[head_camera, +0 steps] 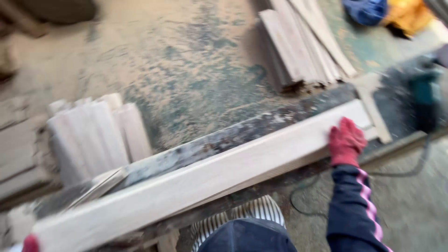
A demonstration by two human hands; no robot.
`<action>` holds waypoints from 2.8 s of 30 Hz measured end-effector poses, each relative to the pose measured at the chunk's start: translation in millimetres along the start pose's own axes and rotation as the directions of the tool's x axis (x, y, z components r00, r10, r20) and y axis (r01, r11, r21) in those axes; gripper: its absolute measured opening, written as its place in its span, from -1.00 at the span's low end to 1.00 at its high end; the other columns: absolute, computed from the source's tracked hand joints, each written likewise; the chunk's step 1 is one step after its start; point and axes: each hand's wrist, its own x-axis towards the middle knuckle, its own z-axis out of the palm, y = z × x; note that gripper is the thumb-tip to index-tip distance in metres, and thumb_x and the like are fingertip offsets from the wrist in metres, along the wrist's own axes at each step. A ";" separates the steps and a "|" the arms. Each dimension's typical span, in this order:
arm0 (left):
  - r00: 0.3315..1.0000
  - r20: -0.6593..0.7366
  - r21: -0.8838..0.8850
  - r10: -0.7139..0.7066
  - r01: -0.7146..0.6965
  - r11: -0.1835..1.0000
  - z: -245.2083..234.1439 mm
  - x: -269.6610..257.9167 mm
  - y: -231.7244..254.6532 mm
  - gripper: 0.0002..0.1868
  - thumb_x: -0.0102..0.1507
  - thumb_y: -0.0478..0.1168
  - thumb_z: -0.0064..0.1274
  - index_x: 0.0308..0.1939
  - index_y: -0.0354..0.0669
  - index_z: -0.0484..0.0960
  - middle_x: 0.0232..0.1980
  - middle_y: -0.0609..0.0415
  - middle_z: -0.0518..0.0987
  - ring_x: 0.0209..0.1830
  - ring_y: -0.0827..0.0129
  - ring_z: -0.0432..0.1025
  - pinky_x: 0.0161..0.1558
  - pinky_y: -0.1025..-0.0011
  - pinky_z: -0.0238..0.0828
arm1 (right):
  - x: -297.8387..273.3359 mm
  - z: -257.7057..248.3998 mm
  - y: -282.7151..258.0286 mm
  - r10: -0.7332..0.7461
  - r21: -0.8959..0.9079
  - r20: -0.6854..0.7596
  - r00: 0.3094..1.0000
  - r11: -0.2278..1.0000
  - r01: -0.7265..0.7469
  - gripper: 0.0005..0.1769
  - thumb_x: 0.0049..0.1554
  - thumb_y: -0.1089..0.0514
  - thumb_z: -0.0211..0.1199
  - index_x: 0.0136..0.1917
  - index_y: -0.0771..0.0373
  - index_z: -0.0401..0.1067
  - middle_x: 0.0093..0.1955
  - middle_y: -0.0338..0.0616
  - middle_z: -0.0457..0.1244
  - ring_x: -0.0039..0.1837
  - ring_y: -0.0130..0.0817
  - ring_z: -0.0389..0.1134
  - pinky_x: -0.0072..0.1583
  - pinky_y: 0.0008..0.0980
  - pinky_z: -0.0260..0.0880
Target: The person is manually sanding a long wooden plank using a sanding block or sandpaper in a workshop setting.
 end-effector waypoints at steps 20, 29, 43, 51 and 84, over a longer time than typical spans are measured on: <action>0.892 0.003 -0.972 0.451 -0.102 0.209 106.7 -132.6 -99.2 -0.20 0.26 0.47 -0.14 0.24 -0.06 0.65 0.11 -0.36 0.64 0.02 -0.13 0.60 0.08 -0.09 0.61 | -561.9 -267.3 -574.3 -0.830 0.421 -0.507 0.234 -0.002 0.907 0.07 0.03 -0.58 0.18 0.47 0.28 0.27 0.51 0.28 0.12 0.61 0.31 -0.04 0.59 0.21 -0.23; 0.892 0.191 -0.980 0.410 0.198 0.025 99.2 -142.0 -109.0 0.05 0.08 0.63 -0.09 0.43 0.06 0.45 0.38 -0.21 0.50 0.29 -0.19 0.44 0.23 -0.21 0.42 | -423.1 -186.9 -464.7 -0.820 0.343 -0.355 0.449 0.332 0.878 -0.26 0.18 -0.15 0.17 0.54 0.17 0.22 0.52 0.15 0.15 0.59 0.17 0.05 0.58 0.11 -0.12; 0.903 0.107 -0.994 0.416 0.110 0.016 97.5 -179.6 -75.1 -0.06 0.18 0.52 -0.10 0.41 -0.03 0.49 0.32 -0.24 0.54 0.28 -0.13 0.46 0.33 -0.16 0.36 | -491.0 -225.0 -466.5 -0.723 0.324 -0.549 0.420 0.279 0.904 0.02 0.04 -0.46 0.34 0.57 0.13 0.22 0.57 0.10 0.12 0.61 0.14 0.02 0.61 0.10 -0.14; 0.911 0.103 -0.994 0.399 0.102 0.024 99.0 -173.3 -79.7 -0.08 0.16 0.50 -0.08 0.41 0.00 0.49 0.35 -0.25 0.52 0.28 -0.17 0.46 0.29 -0.21 0.38 | -472.6 -212.0 -419.0 -0.695 0.247 -0.435 0.572 0.519 0.818 0.07 0.03 -0.42 0.26 0.63 0.14 0.13 0.63 0.15 0.04 0.65 0.13 -0.04 0.60 0.15 -0.18; 0.649 0.205 -0.978 0.733 0.112 0.174 98.2 -139.8 -124.2 0.07 0.15 0.61 -0.32 0.56 0.09 0.26 0.59 -0.07 0.25 0.56 0.05 0.12 0.46 -0.13 -0.03 | -526.2 -239.1 -472.5 -0.820 0.313 -0.433 0.375 0.253 0.915 0.05 0.19 -0.41 0.05 0.68 0.26 -0.11 0.74 0.12 -0.25 0.73 0.09 -0.27 0.64 0.23 -0.41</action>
